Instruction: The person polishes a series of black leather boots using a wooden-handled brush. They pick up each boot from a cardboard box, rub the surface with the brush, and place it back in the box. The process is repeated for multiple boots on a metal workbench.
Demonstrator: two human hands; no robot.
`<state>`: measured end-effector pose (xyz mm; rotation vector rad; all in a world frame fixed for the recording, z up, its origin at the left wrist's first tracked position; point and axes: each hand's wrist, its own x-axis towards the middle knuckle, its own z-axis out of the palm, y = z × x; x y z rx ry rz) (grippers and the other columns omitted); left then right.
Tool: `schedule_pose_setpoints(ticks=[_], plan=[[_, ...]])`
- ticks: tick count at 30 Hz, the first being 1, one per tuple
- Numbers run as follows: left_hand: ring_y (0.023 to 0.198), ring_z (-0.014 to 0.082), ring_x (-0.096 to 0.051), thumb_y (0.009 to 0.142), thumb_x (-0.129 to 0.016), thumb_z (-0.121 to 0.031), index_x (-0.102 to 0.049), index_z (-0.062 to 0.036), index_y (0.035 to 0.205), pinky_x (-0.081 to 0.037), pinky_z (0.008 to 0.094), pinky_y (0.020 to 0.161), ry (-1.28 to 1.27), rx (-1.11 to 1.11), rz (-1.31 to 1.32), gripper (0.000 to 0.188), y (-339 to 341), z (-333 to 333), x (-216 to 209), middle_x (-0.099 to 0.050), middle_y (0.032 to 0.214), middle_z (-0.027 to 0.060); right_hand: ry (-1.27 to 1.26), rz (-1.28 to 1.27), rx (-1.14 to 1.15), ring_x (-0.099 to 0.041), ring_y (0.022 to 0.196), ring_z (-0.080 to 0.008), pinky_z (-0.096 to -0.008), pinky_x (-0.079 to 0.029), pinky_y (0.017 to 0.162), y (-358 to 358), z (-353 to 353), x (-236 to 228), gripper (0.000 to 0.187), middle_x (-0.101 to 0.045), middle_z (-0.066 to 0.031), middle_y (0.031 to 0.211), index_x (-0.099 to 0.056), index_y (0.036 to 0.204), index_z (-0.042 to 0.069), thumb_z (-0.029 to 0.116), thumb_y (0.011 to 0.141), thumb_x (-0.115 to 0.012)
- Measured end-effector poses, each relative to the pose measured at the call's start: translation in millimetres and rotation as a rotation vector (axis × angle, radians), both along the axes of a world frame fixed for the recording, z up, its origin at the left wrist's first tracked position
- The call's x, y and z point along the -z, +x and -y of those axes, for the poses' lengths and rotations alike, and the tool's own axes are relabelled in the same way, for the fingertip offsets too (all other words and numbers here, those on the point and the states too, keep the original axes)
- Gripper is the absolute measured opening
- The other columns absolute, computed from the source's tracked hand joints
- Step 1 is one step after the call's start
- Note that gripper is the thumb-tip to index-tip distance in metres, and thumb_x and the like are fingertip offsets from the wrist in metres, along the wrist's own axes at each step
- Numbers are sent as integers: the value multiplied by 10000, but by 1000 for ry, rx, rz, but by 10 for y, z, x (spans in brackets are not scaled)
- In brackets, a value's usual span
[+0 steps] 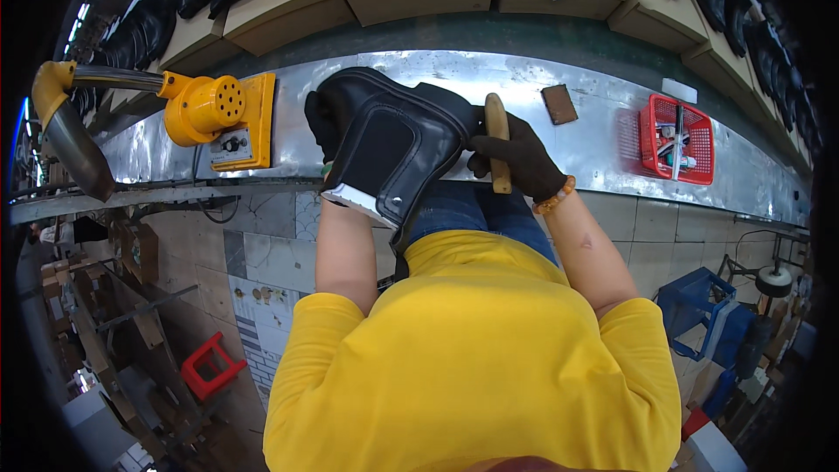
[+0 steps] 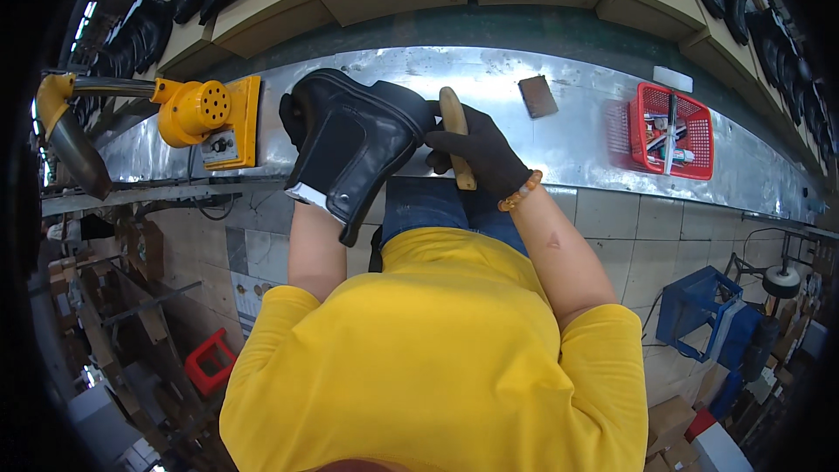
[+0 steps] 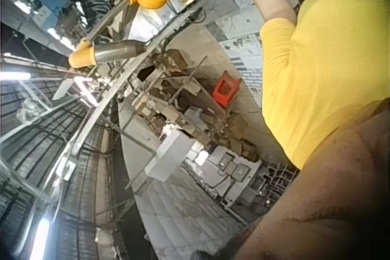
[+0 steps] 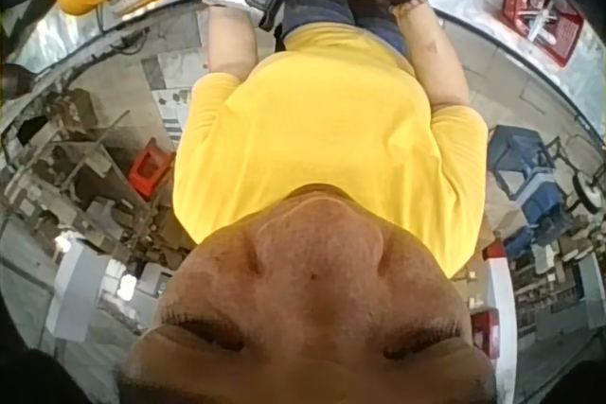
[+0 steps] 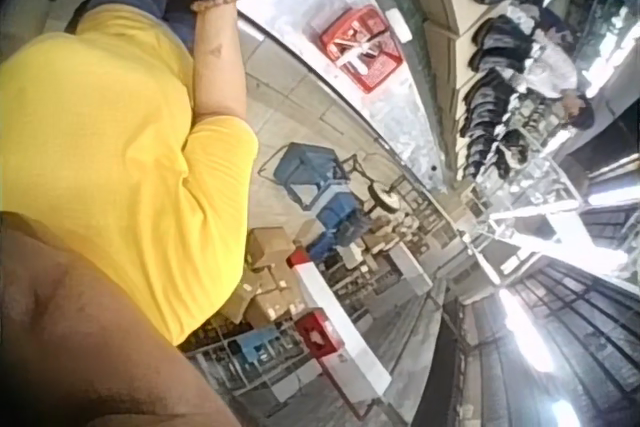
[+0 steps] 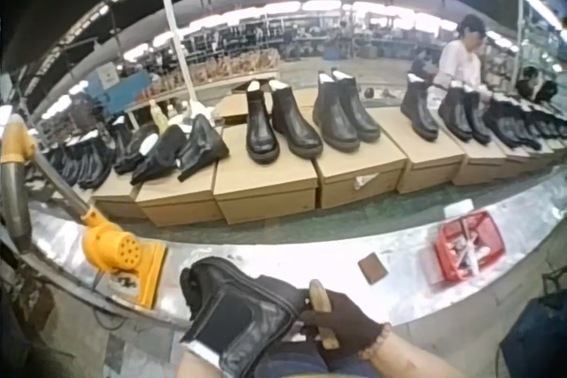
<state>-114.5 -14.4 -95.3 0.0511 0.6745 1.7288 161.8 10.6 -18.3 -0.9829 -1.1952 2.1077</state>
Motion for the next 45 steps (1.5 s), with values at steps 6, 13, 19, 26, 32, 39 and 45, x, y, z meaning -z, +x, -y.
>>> schedule_pose_setpoints(ticks=[6,13,19,26,32,39,45], plan=[[1026,273,-556,856,-494,-382,-567,-56,1118,-418,359,940,-7,231,-849,424,-251,198,377,-596,1099,139,42,-51,126,-605,570,-174,-275,-501,504,61,-76,-282,354,-600,-102,789,-518,1027,-49,203,801,-620],[881,256,-576,730,-581,-79,-586,-38,932,-464,360,783,-36,444,-741,206,-118,373,497,-601,924,134,107,-41,256,-585,521,-147,-247,-477,473,111,-238,-519,344,-578,-86,630,-569,888,-39,281,797,-656],[618,165,-576,644,-653,-31,-653,-50,762,-469,317,578,388,749,-2064,120,-164,451,699,-616,668,36,126,112,273,-547,477,-138,-247,-444,446,94,-369,-631,371,-539,-67,565,-578,812,-17,348,798,-647],[777,131,-552,687,-691,-102,-601,-44,1007,-468,272,692,33,711,-1093,338,502,603,158,-602,910,45,196,208,215,-513,440,-124,-229,-404,407,50,-597,-679,375,-530,-60,551,-565,722,-3,353,782,-668],[1127,201,-462,759,-696,-153,-485,-48,1229,-369,340,973,275,360,-1298,526,648,587,636,-519,1214,83,269,176,181,-495,404,-132,-246,-390,393,-149,-650,-750,384,-524,-69,526,-584,709,-30,336,740,-697],[1184,209,-431,752,-718,-158,-457,-79,1270,-321,342,1029,198,186,-1543,586,573,581,850,-475,1275,70,262,162,108,-496,412,-126,-244,-382,390,-203,-682,-804,339,-537,-72,537,-597,731,-12,315,751,-686],[1117,273,-474,759,-673,-286,-428,-12,1241,-368,359,942,11,-17,-1961,605,657,620,375,-479,1231,156,229,136,94,-499,419,-122,-241,-379,390,-163,-705,-783,333,-538,-64,545,-595,737,1,322,758,-682]])
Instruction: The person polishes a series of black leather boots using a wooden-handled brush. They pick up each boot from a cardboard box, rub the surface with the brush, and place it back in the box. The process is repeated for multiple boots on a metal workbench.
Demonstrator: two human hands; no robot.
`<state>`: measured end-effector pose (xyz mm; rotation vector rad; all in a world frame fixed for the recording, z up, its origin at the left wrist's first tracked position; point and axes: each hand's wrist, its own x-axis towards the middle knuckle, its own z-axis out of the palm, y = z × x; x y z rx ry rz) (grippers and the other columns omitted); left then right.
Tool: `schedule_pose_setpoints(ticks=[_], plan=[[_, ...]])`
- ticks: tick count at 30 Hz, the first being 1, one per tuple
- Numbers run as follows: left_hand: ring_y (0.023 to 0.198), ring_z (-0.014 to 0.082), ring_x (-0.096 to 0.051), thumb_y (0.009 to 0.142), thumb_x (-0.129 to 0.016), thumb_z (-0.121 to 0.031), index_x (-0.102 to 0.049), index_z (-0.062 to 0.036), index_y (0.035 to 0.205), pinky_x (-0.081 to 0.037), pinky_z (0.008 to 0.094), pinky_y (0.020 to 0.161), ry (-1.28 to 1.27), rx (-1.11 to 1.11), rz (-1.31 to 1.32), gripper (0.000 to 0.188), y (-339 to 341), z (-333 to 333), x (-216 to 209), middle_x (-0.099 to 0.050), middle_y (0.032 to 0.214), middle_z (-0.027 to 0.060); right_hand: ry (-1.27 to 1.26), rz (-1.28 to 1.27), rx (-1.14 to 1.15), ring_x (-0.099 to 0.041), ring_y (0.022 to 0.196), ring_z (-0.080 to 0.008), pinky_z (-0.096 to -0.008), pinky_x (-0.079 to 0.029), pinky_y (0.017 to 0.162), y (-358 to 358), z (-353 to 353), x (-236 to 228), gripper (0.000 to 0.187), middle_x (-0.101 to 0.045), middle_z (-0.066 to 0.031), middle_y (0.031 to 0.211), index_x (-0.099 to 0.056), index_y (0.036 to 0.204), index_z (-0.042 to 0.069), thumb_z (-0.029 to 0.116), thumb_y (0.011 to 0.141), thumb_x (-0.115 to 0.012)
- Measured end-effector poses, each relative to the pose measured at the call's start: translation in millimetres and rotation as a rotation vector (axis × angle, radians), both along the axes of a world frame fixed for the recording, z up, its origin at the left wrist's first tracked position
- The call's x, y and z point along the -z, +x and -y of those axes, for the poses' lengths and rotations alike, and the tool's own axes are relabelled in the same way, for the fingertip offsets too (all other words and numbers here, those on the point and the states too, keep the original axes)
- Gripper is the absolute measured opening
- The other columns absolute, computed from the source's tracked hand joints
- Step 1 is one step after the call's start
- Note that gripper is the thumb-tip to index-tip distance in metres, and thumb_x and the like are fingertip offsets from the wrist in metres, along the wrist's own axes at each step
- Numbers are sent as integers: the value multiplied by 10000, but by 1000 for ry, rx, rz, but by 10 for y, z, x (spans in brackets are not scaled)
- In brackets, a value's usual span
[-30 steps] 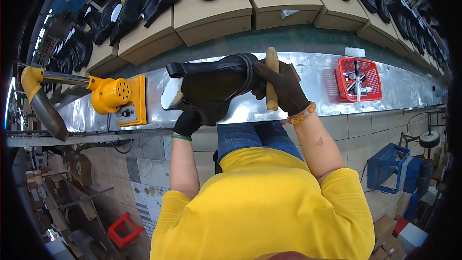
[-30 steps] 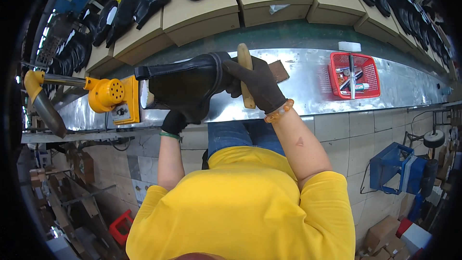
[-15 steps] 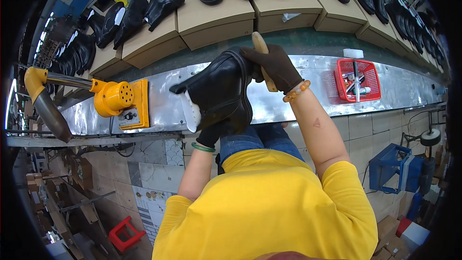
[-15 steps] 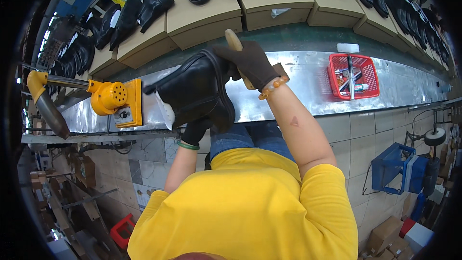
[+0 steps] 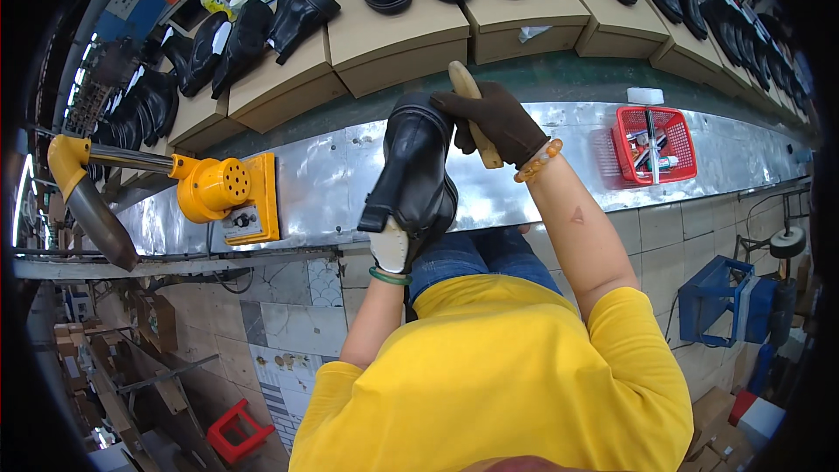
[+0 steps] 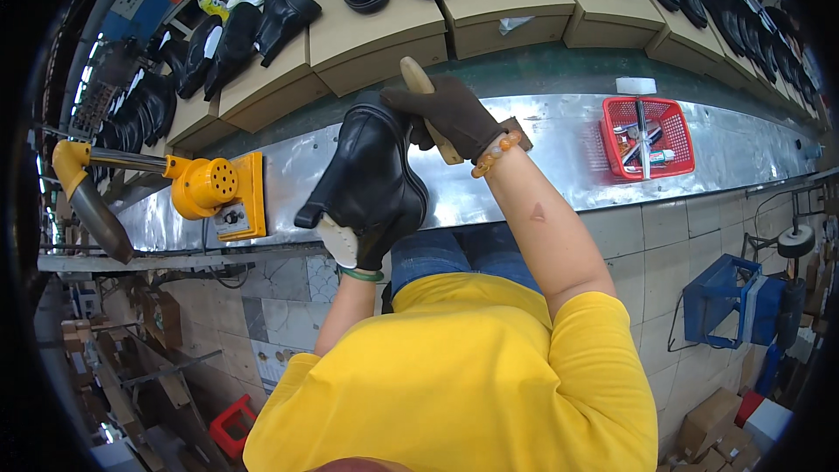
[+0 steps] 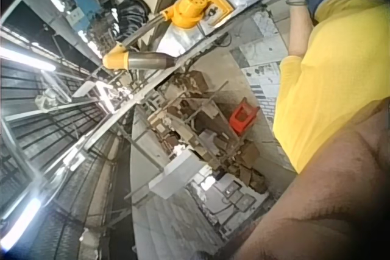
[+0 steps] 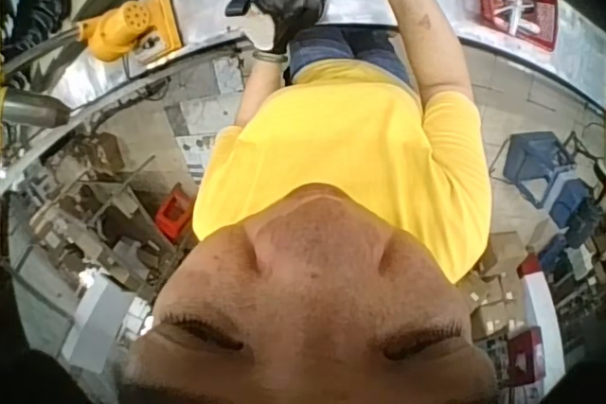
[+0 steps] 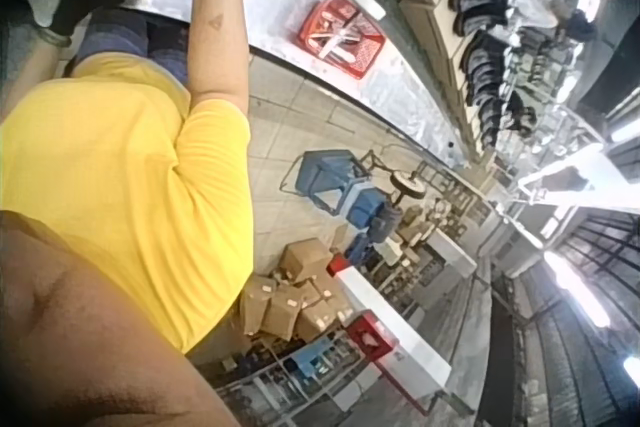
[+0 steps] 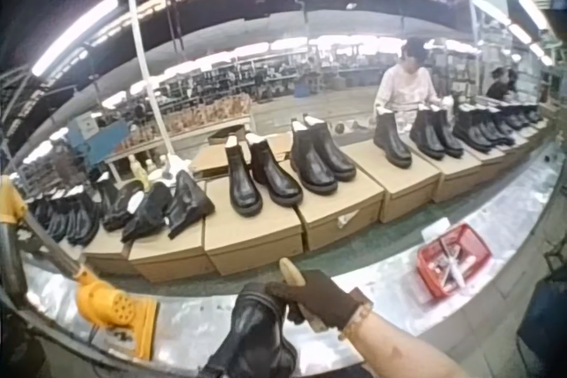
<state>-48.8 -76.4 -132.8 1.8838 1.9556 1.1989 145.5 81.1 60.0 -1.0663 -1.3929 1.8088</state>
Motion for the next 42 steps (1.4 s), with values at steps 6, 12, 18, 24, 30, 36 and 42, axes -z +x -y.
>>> schedule_pose_setpoints(ticks=[6,12,18,24,30,36,42], plan=[[1132,247,-482,870,-522,-134,-398,-11,1300,-368,352,986,80,79,-387,464,173,-158,-416,-473,1266,129,29,-53,-12,-508,438,-124,-245,-399,411,-26,25,-36,342,-533,-56,557,-579,743,2,331,777,-666],[995,214,-558,791,-597,-189,-510,-42,1157,-441,352,914,-152,364,1606,404,152,-308,-194,-583,1078,83,6,54,93,-513,482,-112,-246,-408,428,42,-35,242,349,-506,-25,609,-588,920,40,382,853,-572],[992,214,-558,806,-591,-250,-527,-70,1120,-455,369,890,-126,147,2045,367,378,-488,-749,-581,1056,71,615,1443,200,-602,853,-340,-458,-475,725,998,-217,1370,351,-593,-143,972,-583,1072,178,420,832,-499],[892,187,-593,815,-592,-336,-551,-81,1070,-484,339,834,-142,-2,1959,363,574,-575,-930,-607,974,51,679,1561,339,-558,935,-252,-432,-451,759,1181,-13,1274,268,-608,-86,966,-621,992,197,376,834,-502],[876,186,-599,814,-612,-314,-566,-85,1039,-486,341,834,-114,-36,1976,324,651,-750,-645,-615,948,47,946,740,147,-564,987,-301,-386,-446,839,980,284,1340,453,-563,-157,1124,-521,1168,30,260,793,-634],[1050,191,-499,753,-689,-157,-428,-77,1220,-417,328,911,-119,138,1557,541,1027,-832,-791,-517,1134,78,26,-231,103,-472,1147,-200,-337,-438,918,491,715,1131,754,-481,-101,1245,-318,1358,66,160,722,-711],[1254,318,-350,688,-750,-201,-352,-81,1341,-302,442,1015,-30,422,442,774,916,-855,-743,-335,1374,168,-262,-725,378,-594,983,-318,-401,-514,821,1122,375,1030,628,-559,-154,1155,-394,1300,78,375,787,-601]])
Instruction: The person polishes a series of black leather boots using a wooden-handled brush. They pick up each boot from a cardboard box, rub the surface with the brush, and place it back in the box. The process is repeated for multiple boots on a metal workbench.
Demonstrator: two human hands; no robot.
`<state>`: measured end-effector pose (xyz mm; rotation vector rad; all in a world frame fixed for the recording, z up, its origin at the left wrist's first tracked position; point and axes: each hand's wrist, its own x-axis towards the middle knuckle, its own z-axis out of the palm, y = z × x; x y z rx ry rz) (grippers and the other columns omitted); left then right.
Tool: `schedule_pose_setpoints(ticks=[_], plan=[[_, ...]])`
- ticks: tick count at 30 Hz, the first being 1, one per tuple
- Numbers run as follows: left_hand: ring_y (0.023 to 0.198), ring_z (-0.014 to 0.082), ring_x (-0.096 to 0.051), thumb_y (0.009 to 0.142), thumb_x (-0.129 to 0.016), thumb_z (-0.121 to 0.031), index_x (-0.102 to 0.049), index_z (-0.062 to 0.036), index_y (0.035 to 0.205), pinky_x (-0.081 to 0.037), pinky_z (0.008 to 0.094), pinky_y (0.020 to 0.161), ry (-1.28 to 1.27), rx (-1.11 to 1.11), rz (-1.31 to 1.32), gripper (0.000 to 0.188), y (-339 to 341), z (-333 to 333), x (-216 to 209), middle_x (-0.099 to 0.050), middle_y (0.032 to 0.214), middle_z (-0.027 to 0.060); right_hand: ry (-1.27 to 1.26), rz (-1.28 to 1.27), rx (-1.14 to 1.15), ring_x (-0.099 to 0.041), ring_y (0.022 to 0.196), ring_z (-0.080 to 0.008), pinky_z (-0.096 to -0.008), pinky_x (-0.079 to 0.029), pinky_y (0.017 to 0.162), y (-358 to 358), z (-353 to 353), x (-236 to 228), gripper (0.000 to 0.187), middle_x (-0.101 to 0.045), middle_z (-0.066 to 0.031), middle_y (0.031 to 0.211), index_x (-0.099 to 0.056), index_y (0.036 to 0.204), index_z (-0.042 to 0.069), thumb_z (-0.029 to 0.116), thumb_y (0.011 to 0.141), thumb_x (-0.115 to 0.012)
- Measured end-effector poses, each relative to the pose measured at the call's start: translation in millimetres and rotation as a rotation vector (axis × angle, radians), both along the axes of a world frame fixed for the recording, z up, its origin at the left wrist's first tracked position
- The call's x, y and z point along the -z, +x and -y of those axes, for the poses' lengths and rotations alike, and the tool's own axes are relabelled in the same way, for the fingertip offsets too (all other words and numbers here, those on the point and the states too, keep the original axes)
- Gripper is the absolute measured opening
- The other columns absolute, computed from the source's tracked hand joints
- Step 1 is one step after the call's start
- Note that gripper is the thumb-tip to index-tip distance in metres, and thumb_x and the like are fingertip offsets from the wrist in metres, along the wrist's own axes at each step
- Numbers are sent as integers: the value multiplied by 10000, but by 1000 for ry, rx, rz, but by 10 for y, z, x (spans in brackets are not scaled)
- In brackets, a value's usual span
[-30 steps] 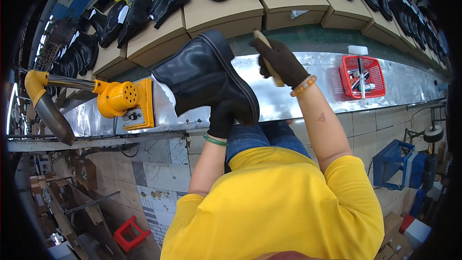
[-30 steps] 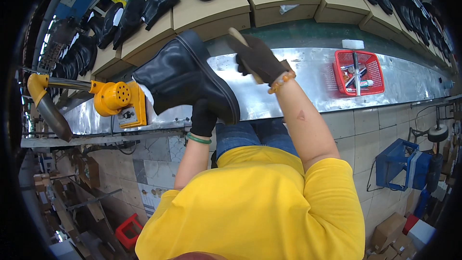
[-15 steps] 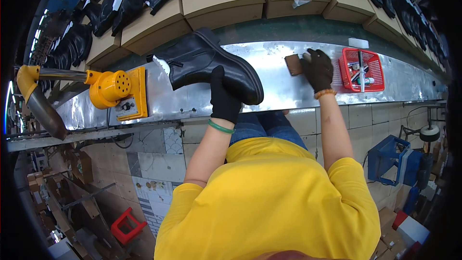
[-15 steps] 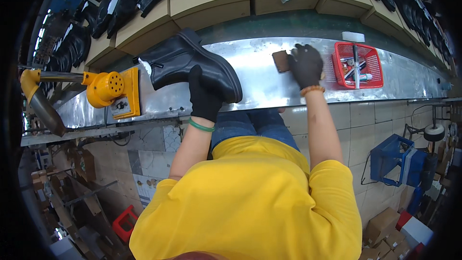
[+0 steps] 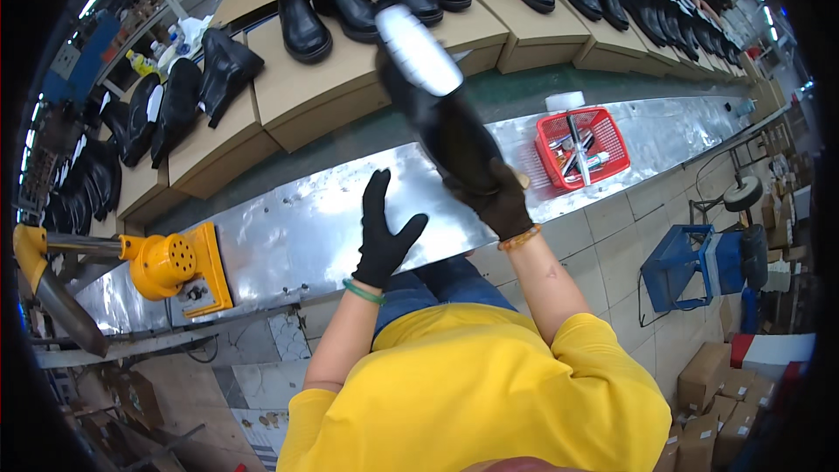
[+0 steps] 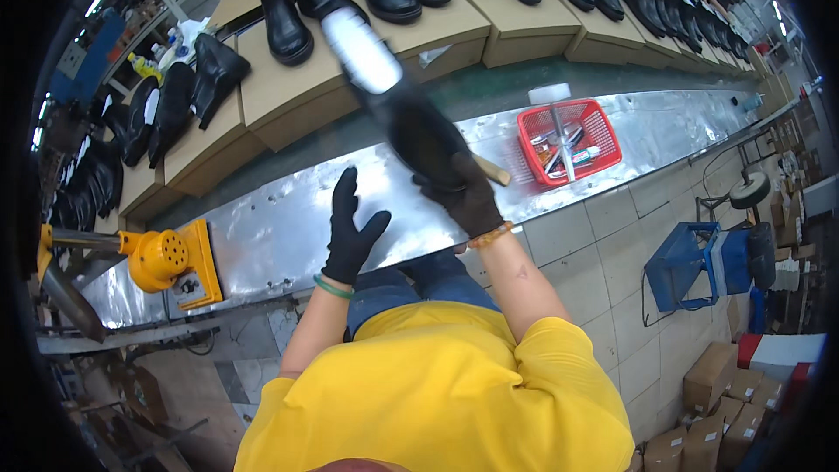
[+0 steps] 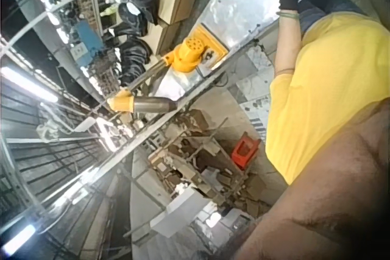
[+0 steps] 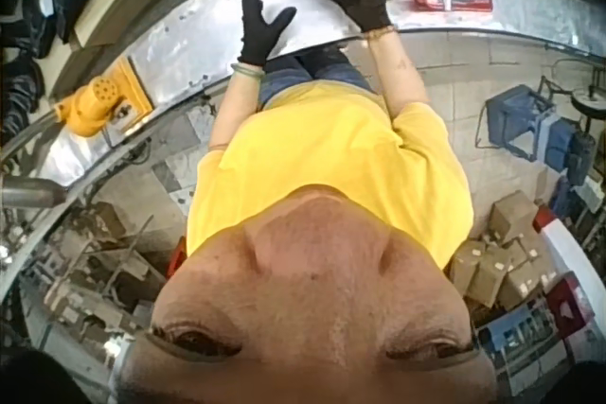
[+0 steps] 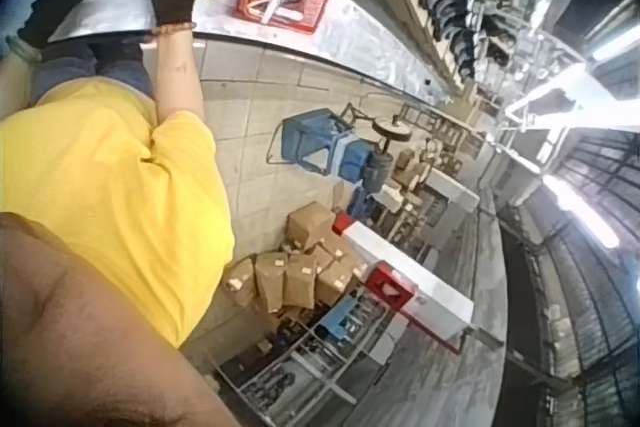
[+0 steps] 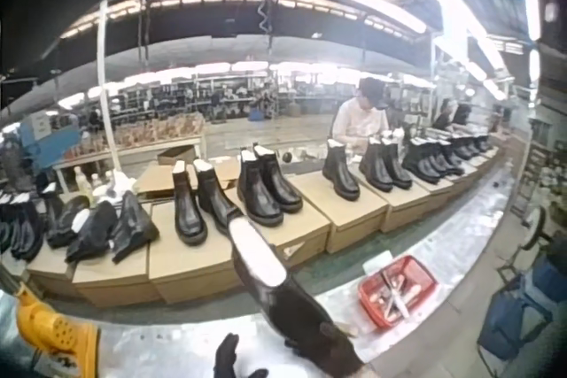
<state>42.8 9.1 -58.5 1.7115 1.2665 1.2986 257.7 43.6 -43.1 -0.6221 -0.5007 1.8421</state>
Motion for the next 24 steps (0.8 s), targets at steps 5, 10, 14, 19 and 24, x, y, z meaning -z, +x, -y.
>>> schedule_pose_setpoints(ticks=[5,10,14,19,24], plan=[[1269,366,-292,688,-688,-437,-455,-116,1268,-198,531,1019,-53,-290,-658,703,-392,186,579,-304,1375,213,13,-14,325,-579,966,-332,-448,-510,830,625,-601,-222,491,-556,-156,1111,-462,1192,35,311,812,-608],[1273,360,-303,744,-600,-477,-484,-152,1247,-98,570,1043,-38,-310,-958,610,-433,330,495,-368,1364,161,74,164,517,-535,1024,-328,-451,-517,801,1190,-1486,-255,438,-508,-160,1124,-471,1187,47,286,838,-585],[1265,359,-309,728,-624,-448,-511,-135,1208,-110,560,1045,-49,-325,-940,584,-392,280,426,-384,1343,167,896,1640,792,-556,1020,-298,-403,-481,838,1636,-2179,-93,633,-545,-177,1122,-443,1230,29,354,748,-693],[1262,353,-315,711,-639,-442,-521,-139,1198,-117,565,1041,-83,-331,-925,586,-416,275,418,-387,1340,162,665,1765,698,-566,1036,-336,-379,-455,867,1714,-2949,-334,804,-553,-216,1150,-372,1316,118,429,671,-739],[1267,348,-309,721,-631,-446,-524,-140,1197,-115,571,1039,-112,-341,-925,576,-438,284,431,-385,1342,162,339,2370,428,-573,969,-402,-449,-466,825,1752,-3113,-149,834,-565,-261,1078,-245,1372,123,359,689,-661]])
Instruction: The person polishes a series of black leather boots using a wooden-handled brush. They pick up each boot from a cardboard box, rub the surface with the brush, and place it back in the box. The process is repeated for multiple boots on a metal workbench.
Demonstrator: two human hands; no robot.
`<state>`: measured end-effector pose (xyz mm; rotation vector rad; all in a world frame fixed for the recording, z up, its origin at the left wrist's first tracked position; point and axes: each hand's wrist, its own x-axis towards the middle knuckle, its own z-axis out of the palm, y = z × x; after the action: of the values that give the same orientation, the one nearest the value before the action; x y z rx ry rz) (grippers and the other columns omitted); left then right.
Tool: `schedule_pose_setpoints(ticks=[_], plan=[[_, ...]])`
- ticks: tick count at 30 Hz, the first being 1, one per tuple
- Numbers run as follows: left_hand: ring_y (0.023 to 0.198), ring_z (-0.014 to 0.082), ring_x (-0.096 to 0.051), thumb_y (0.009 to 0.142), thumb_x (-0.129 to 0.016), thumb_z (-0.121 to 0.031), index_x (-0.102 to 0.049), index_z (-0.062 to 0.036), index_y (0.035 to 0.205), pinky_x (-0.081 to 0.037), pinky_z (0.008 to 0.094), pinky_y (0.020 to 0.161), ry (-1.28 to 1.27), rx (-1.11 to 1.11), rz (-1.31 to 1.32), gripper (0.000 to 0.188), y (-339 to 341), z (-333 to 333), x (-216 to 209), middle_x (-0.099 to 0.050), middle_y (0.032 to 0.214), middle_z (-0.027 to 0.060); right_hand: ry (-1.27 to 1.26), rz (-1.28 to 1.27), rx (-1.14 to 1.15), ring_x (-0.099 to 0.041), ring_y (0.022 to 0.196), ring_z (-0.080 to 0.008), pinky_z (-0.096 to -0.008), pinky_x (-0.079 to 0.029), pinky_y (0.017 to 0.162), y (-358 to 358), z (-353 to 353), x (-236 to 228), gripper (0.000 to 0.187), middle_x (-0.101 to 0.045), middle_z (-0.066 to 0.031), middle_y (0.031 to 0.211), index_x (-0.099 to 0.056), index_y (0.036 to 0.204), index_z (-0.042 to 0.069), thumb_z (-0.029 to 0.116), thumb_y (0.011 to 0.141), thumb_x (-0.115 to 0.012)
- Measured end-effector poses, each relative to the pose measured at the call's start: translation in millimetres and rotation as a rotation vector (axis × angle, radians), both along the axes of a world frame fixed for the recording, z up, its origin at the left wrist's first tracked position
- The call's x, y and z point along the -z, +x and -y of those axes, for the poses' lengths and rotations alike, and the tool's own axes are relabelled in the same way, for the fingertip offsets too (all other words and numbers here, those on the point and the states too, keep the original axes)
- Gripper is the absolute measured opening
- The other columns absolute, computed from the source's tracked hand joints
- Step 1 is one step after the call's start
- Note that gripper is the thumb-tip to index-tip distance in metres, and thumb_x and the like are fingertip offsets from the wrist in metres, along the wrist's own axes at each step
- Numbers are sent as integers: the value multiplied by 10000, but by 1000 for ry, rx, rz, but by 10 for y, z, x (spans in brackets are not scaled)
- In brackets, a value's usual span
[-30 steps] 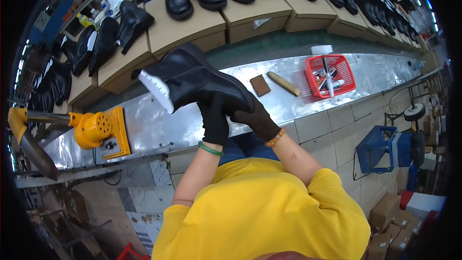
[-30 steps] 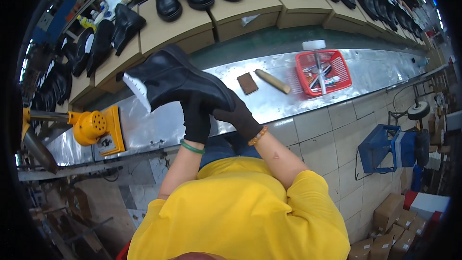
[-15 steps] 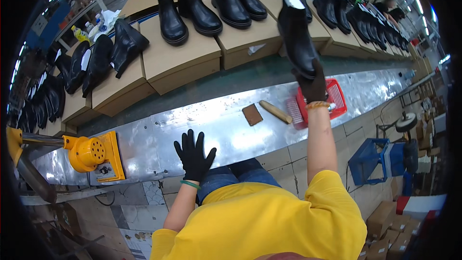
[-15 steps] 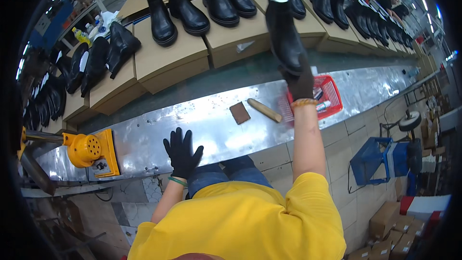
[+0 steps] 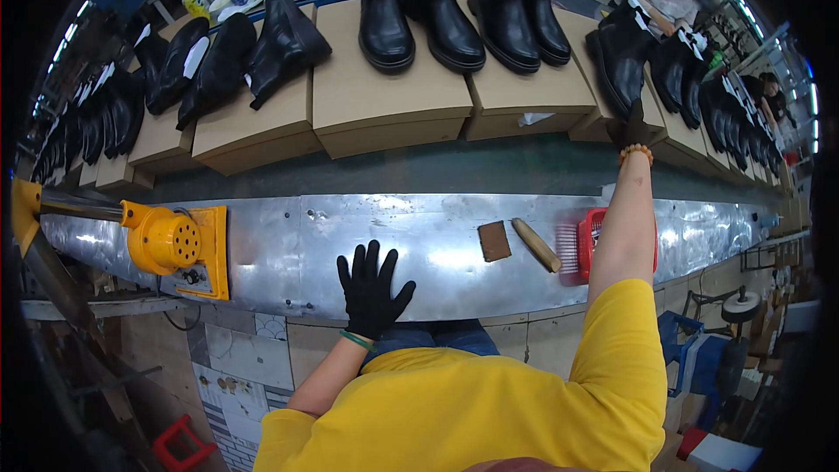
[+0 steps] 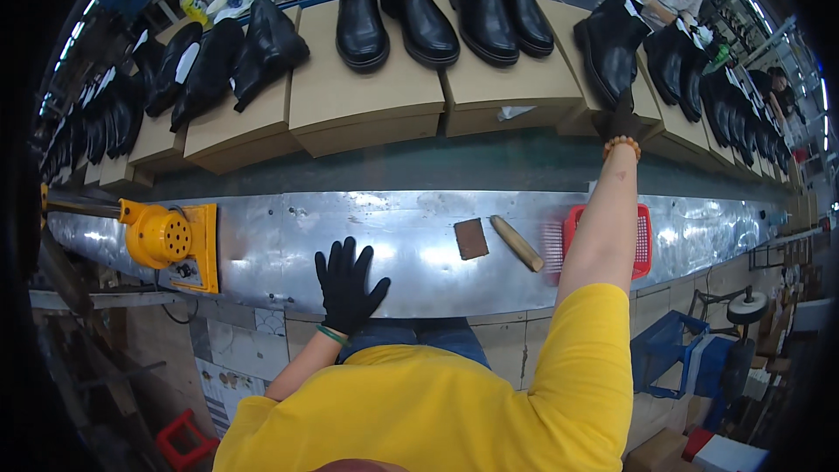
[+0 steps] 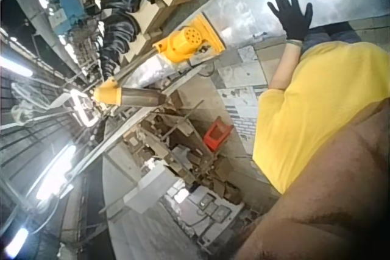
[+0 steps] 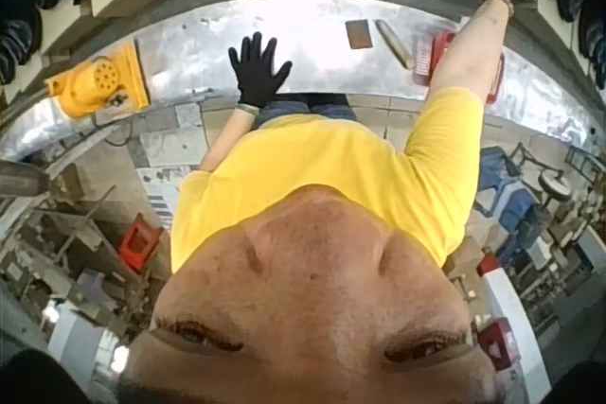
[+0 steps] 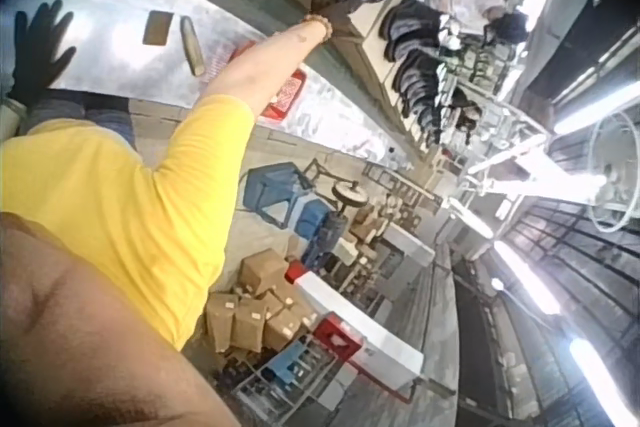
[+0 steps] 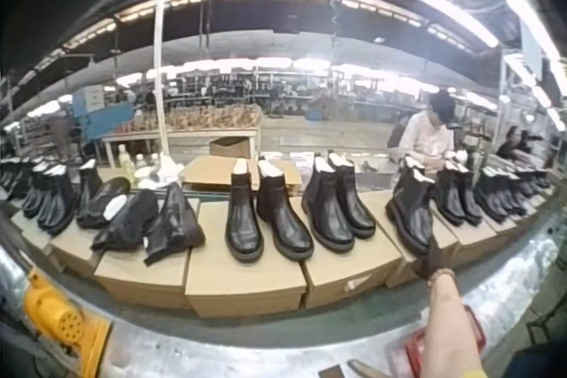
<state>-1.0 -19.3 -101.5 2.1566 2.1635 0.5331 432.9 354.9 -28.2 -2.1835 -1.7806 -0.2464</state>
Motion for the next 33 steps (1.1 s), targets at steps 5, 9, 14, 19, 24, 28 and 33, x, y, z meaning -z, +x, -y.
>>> schedule_pose_setpoints(ticks=[5,9,14,19,24,28,33], plan=[[1293,339,-275,749,-599,-467,-516,-146,1219,-94,578,1044,-23,22,18,575,19,-41,5,-369,1357,152,218,-1056,26,-588,684,-297,-370,-476,572,183,55,351,470,-590,-164,801,-401,1164,114,294,778,-602],[1268,347,-310,736,-613,-460,-520,-142,1213,-117,575,1037,24,-7,16,581,-31,8,47,-395,1334,160,298,-1674,-96,-528,526,-149,-262,-435,444,-1162,1002,-115,208,-520,-45,654,-505,945,81,268,872,-560],[1241,353,-347,737,-609,-465,-533,-139,1200,-135,574,1032,94,4,23,572,-53,15,105,-431,1307,161,-122,-1484,-213,-532,553,-105,-237,-451,471,-2079,1991,178,290,-589,-57,755,-552,1126,75,167,852,-567],[1239,349,-355,745,-581,-494,-532,-137,1208,-139,573,1030,114,12,25,587,-94,36,154,-418,1321,160,-549,-1163,-588,-576,584,-105,-248,-460,512,-2762,2616,497,282,-641,-65,769,-585,1098,76,161,830,-601],[1249,339,-346,759,-569,-489,-529,-128,1204,-132,572,1039,124,18,71,575,-118,57,187,-417,1325,162,-155,-634,-684,-634,693,-237,-323,-496,629,-2958,2814,894,216,-660,-104,837,-627,1003,106,218,825,-579],[1257,337,-336,779,-550,-480,-523,-127,1213,-135,567,1042,132,21,76,560,-140,87,201,-418,1324,160,-106,-660,-688,-633,781,-269,-346,-497,692,-2950,2875,907,183,-657,-100,878,-639,952,116,227,824,-572],[1226,326,-380,753,-604,-437,-575,-128,1139,-175,540,1033,167,26,161,496,-202,78,208,-471,1280,133,-56,-628,-709,-628,822,-271,-353,-497,719,-2954,2864,994,178,-653,-95,911,-639,952,118,219,822,-570]])
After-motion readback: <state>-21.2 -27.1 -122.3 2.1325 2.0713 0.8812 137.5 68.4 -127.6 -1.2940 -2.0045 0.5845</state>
